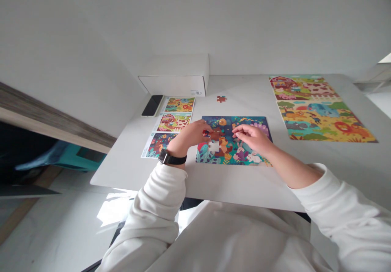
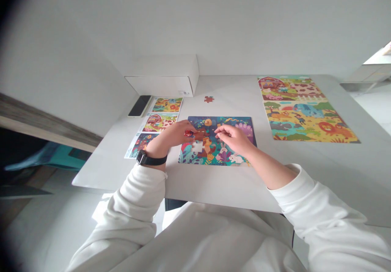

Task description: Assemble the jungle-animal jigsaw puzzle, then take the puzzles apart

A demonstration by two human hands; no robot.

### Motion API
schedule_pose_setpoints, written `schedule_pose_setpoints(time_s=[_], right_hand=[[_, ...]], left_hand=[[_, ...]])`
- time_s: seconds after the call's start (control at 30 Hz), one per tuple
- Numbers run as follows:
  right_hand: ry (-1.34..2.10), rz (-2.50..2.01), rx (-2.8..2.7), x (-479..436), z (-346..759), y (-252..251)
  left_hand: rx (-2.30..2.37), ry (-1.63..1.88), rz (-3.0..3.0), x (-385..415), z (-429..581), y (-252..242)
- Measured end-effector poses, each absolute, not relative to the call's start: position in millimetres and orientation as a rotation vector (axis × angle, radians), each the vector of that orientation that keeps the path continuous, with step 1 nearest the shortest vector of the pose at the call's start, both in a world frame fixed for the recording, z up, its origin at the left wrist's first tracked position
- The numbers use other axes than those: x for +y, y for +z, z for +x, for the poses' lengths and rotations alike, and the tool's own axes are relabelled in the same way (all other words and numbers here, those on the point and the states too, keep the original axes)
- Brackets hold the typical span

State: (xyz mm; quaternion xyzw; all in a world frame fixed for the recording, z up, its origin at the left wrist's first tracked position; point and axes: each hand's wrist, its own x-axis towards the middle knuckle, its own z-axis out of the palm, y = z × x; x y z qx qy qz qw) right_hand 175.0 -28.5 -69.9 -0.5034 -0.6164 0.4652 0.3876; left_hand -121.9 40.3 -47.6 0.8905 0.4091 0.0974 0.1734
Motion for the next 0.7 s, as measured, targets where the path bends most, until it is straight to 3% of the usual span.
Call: schedule_pose_setpoints(time_s=[0.7], right_hand=[[1.168, -1.304, -1.609, -27.8, 176.4, -77.9]], left_hand=[[1.192, 0.267, 2.563, 34.0, -116.3, -42.6]])
